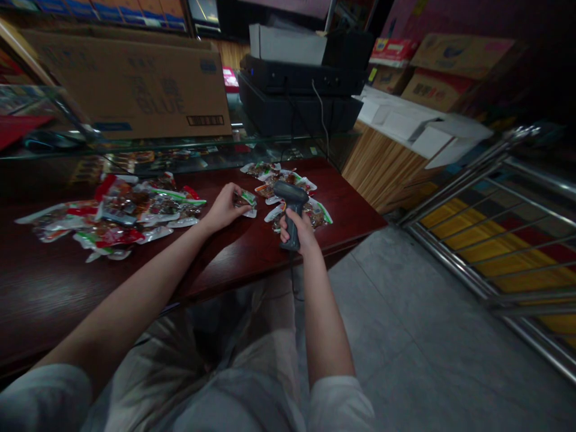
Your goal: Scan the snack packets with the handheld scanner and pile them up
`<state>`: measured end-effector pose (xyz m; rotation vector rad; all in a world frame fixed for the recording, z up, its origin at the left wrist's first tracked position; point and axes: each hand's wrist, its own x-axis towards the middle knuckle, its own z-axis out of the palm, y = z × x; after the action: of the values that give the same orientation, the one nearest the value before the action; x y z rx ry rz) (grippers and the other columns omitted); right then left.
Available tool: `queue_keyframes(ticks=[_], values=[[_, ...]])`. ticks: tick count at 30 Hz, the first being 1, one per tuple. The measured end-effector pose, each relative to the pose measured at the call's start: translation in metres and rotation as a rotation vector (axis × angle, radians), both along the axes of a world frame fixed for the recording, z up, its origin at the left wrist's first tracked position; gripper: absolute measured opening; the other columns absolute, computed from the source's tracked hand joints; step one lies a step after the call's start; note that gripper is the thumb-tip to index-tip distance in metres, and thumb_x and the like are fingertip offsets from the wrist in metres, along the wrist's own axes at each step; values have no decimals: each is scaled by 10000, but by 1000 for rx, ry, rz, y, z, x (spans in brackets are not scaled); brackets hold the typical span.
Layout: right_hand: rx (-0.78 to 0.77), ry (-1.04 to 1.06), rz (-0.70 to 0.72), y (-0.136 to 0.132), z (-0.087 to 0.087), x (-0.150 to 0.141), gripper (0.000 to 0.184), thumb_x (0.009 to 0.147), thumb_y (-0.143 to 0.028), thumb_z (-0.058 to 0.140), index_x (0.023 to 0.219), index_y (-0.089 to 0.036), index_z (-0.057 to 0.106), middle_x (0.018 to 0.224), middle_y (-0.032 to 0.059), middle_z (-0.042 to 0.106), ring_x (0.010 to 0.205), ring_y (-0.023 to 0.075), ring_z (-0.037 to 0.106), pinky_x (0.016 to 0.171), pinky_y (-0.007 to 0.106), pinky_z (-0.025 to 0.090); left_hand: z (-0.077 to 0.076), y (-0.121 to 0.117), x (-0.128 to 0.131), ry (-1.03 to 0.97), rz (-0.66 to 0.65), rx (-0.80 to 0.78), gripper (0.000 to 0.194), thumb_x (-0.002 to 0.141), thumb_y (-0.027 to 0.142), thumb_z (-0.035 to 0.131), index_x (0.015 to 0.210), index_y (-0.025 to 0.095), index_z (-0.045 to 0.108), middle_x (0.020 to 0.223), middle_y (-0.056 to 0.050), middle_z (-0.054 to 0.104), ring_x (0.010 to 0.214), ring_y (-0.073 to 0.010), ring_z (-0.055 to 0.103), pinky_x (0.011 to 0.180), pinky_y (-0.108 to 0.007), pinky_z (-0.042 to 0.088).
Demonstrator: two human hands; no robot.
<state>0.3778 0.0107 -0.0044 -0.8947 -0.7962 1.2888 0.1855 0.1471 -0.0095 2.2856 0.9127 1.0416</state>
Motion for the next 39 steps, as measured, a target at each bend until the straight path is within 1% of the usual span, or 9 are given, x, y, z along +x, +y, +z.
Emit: queue_keyframes(ticks=[3, 6, 9, 14, 17, 20, 24, 30, 39], values=[[0, 2, -2, -3, 0, -1, 431, 719, -501, 742, 869, -220, 452, 532, -99, 516, 327, 51, 393, 324, 179, 329, 3, -2, 0, -79, 3, 4, 355, 705, 234, 747, 789, 216, 403, 823, -1, 528, 758, -157, 517, 736, -304, 459], [-2, -2, 5, -3, 0, -1, 443, 712, -510, 749, 846, -221, 440, 534, -102, 509, 326, 50, 387, 323, 184, 328, 7, -7, 0, -84, 35, 59, 376, 741, 275, 724, 660, 216, 362, 730, 11, 489, 715, -151, 488, 703, -292, 431], [-3, -4, 14, -3, 0, -1, 443, 708, -507, 749, 868, -220, 452, 533, -104, 508, 324, 53, 383, 322, 190, 326, 8, -10, 0, -98, 41, 69, 363, 759, 295, 712, 629, 208, 384, 692, 17, 490, 688, -145, 485, 688, -283, 424], [0, 1, 7, -2, 0, 0, 437, 718, -489, 734, 937, -213, 475, 532, -103, 513, 320, 58, 385, 324, 192, 320, 6, -11, 1, -133, 6, 51, 203, 779, 302, 696, 756, 188, 529, 797, -7, 608, 781, -155, 569, 759, -287, 463], [1, -6, 10, -2, 0, 0, 437, 721, -494, 730, 942, -214, 476, 528, -105, 512, 320, 59, 384, 326, 193, 322, 3, -11, 2, -157, -36, 62, 195, 786, 303, 688, 906, 173, 606, 956, -51, 667, 900, -181, 616, 833, -316, 487], [-6, -17, 7, -3, 2, -1, 445, 716, -505, 732, 935, -216, 475, 523, -106, 506, 320, 59, 386, 326, 194, 320, 0, -10, 4, -160, -102, 73, 453, 779, 290, 687, 1205, 173, 587, 1185, -104, 647, 1046, -220, 617, 903, -356, 489], [-15, -21, 20, -4, 4, -2, 458, 706, -509, 736, 947, -213, 484, 522, -104, 506, 324, 56, 383, 326, 195, 323, -2, -11, 5, -119, -120, 60, 744, 776, 287, 690, 1459, 197, 407, 1301, -138, 592, 1139, -252, 585, 982, -407, 459], [-20, -27, 50, -5, 4, -2, 442, 714, -508, 732, 941, -218, 489, 524, -101, 503, 322, 52, 373, 323, 193, 321, -2, -12, 5, -83, -104, 43, 804, 782, 263, 680, 1512, 220, 345, 1320, -137, 573, 1166, -257, 568, 1013, -421, 438], [-44, -81, 76, -2, 6, -3, 444, 714, -472, 741, 984, -196, 520, 502, -105, 508, 308, 53, 375, 316, 191, 336, -2, -13, 8, -38, -73, 135, 816, 795, 211, 674, 1526, 197, 311, 1314, -148, 574, 1192, -264, 550, 1043, -419, 409]])
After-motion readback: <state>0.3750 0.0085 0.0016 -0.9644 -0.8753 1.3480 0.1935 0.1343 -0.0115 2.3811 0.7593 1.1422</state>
